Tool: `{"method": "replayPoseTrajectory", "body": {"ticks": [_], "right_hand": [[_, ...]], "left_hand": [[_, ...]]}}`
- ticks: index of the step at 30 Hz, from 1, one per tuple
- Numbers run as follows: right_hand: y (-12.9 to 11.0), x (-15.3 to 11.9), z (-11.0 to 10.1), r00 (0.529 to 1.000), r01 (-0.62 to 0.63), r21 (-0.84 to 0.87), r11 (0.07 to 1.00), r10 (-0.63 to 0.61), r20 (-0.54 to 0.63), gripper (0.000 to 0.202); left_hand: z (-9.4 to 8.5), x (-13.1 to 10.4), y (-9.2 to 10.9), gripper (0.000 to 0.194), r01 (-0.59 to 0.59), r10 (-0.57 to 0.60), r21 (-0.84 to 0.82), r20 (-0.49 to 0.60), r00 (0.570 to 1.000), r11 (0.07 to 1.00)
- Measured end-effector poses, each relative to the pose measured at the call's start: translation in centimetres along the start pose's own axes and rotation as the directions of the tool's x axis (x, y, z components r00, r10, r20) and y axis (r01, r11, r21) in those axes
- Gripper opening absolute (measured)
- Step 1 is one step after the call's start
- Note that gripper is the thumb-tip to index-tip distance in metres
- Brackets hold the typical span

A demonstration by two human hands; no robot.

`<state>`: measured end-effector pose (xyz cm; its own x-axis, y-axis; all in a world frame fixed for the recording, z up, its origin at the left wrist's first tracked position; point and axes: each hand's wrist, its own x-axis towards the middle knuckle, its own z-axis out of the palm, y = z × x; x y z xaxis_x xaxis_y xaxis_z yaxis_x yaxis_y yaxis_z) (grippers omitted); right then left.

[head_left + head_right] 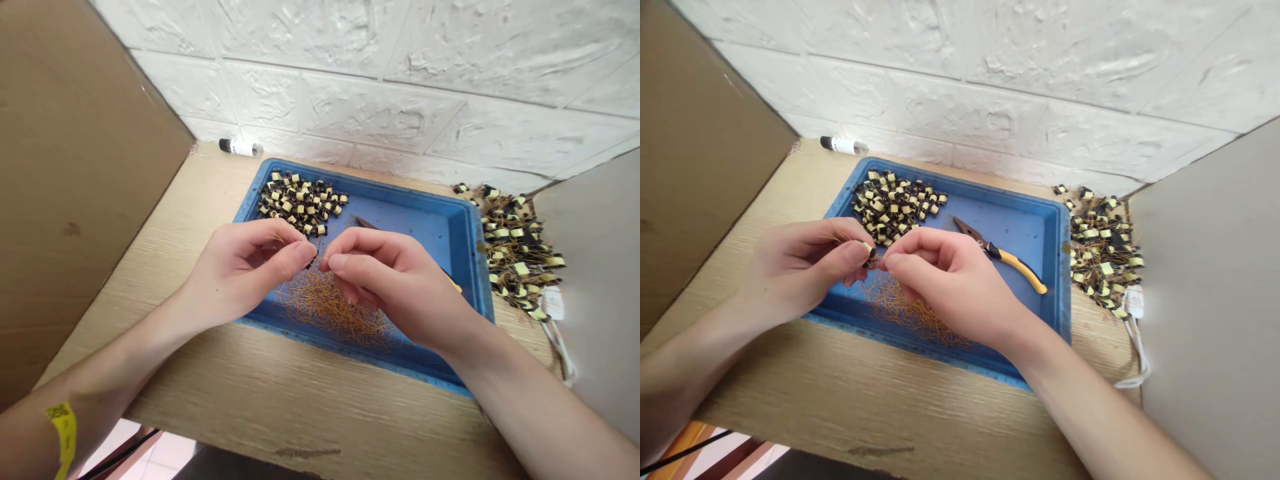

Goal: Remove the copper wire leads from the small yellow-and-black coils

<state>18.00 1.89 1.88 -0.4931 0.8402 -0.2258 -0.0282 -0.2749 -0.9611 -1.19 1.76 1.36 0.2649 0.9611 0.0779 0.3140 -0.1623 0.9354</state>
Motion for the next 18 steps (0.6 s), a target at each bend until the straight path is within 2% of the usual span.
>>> {"method": "replayPoseTrajectory", "body": {"ticks": [6,18], "right_hand": [[-0.12,0.07,0.02,1.0,0.013,-0.025,1.0,-0.013,0.004,0.012],[-0.12,0.07,0.08,0.999,-0.037,-0.031,0.999,0.037,-0.009,0.01]], "left_hand": [[0.02,0.11,0.1,0.017,-0.005,0.005,0.052,-0.009,1.0,0.999],[0.0,-0.1,-0.09,0.016,-0.047,0.048,0.068,-0.017,0.999,0.997]]}}
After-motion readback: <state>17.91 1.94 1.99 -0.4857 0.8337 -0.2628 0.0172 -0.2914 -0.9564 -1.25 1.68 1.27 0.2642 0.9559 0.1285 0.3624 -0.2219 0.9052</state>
